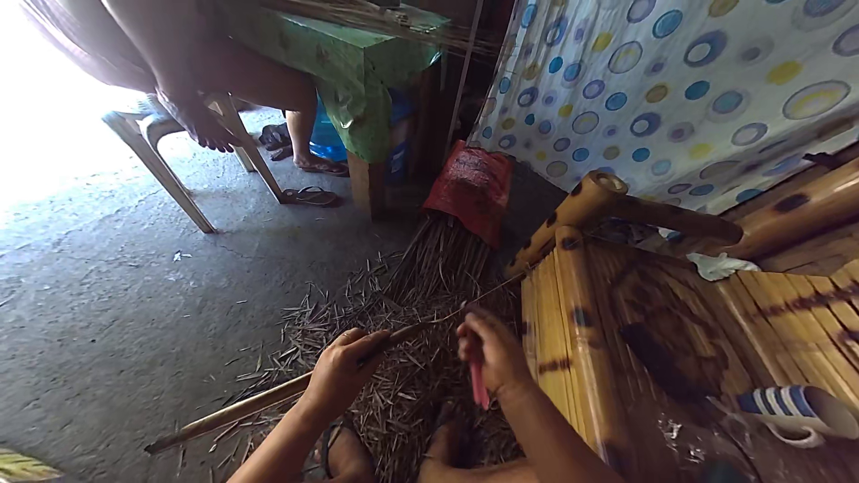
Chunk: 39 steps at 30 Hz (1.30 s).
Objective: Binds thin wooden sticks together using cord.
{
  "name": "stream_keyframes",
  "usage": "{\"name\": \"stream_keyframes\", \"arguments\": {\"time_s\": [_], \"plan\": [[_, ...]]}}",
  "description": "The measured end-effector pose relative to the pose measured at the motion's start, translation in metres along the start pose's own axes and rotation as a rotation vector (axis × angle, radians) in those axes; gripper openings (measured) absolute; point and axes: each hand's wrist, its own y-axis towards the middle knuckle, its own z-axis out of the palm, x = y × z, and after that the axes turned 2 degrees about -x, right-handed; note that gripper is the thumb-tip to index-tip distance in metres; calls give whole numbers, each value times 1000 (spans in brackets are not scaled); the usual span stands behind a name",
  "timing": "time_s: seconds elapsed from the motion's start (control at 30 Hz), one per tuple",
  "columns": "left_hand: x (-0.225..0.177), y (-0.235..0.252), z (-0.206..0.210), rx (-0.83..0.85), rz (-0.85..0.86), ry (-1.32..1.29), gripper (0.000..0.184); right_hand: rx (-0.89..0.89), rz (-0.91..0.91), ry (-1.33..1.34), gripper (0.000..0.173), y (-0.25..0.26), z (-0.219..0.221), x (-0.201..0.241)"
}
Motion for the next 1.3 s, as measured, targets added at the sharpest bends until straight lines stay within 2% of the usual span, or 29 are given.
{"name": "stream_keyframes", "arguments": {"time_s": [0.1, 0.23, 0.37, 0.43, 0.6, 0.77, 0.9, 1.03, 1.2, 1.23, 1.3], "plan": [[3, -2, -1, -35, 41, 45, 33, 73, 49, 31, 32, -12, 12, -13], [2, -1, -1, -82, 99, 112, 31, -93, -3, 85, 32, 9, -4, 8], [4, 0, 4, -125, 155, 146, 30, 63, 68, 29, 34, -11, 9, -5], [7, -1, 4, -153, 194, 181, 29, 76, 101, 42, 33, -13, 13, -9], [9, -1, 6, -222, 276, 284, 28, -100, 58, 125, 32, 10, -4, 7], [10, -2, 8, -255, 334, 324, 28, 68, 158, 81, 33, -13, 13, -5], [6, -3, 10, -239, 348, 284, 30, 94, 111, 66, 33, 2, -2, 10], [6, -2, 8, -225, 275, 218, 29, 143, 4, -13, 30, -11, 5, -4], [8, -4, 4, -219, 260, 197, 29, -116, -136, 18, 32, 16, -13, 17], [8, -3, 4, -219, 264, 196, 29, -140, -140, 56, 32, 22, -18, 22], [10, -1, 7, -221, 264, 184, 30, -79, -123, 59, 34, 19, -20, 24]]}}
